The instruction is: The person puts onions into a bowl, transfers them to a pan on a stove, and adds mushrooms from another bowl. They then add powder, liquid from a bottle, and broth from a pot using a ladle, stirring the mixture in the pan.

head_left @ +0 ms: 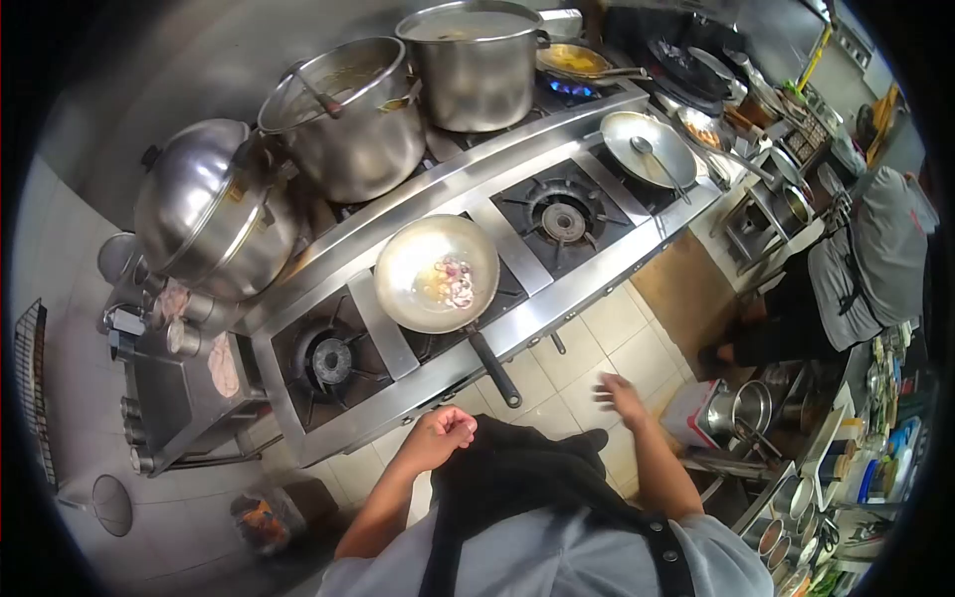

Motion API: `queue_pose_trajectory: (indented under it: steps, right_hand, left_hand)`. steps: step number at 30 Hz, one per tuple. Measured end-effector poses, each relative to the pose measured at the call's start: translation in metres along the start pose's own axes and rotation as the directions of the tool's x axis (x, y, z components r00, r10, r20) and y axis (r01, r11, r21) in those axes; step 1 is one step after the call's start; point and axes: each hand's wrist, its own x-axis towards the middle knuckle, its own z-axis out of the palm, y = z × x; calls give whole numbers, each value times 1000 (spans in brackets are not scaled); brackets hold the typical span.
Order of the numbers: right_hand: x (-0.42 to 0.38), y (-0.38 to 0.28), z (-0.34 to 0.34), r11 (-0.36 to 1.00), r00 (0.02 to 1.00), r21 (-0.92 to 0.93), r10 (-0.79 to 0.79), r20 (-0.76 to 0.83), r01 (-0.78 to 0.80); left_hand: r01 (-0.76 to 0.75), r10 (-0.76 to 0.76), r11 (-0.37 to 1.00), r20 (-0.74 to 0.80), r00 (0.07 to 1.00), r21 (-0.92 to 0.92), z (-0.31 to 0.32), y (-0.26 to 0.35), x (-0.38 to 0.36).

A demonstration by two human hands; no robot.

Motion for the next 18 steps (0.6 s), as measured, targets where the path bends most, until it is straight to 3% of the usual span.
queue_pose_trajectory:
  steps: [2, 3, 5, 6, 8, 11, 13, 15, 16, 17, 18]
  right_hand:
    - [-3, -50, 85, 998, 973, -42, -30, 228, 40]
    - [-4, -67, 121, 1000, 938, 28, -5, 347, -5]
    - [-22, -108, 182, 998, 845, 40, 14, 534, -41]
    - [-22, -110, 201, 999, 844, 34, 10, 537, -34]
    - [-21, -109, 224, 977, 914, -188, -17, 406, 102]
    - [-61, -148, 220, 937, 938, -299, -74, 338, 181]
    - [-72, -153, 220, 920, 938, -333, -92, 334, 209]
    - [-52, -124, 226, 902, 965, -392, -85, 249, 181]
    - [-10, -77, 230, 835, 950, -461, -224, 216, 302]
    - [-18, -78, 229, 833, 948, -459, -230, 220, 308]
    - [-28, -85, 229, 790, 915, -462, -331, 233, 403]
  left_hand:
    - [20, -18, 999, -35, 999, 43, -14, -22, 1]
    - [56, -50, 994, -70, 996, 90, -17, -32, 1]
    - [55, -52, 998, -96, 994, 37, -23, -44, -1]
    - [68, -69, 998, -118, 991, -6, -26, -50, -3]
    - [52, -47, 998, -147, 988, 28, -32, -71, -14]
    - [6, 12, 997, -226, 974, 76, -42, -89, -40]
    - [74, -116, 988, -336, 935, -135, -46, -106, -63]
    - [103, -141, 988, -395, 908, -115, -45, -130, -75]
    - [134, -167, 985, -445, 880, -106, -40, -142, -82]
    - [129, -163, 986, -450, 878, -105, -36, -151, -91]
    - [143, -177, 984, -486, 856, -108, -31, -155, -96]
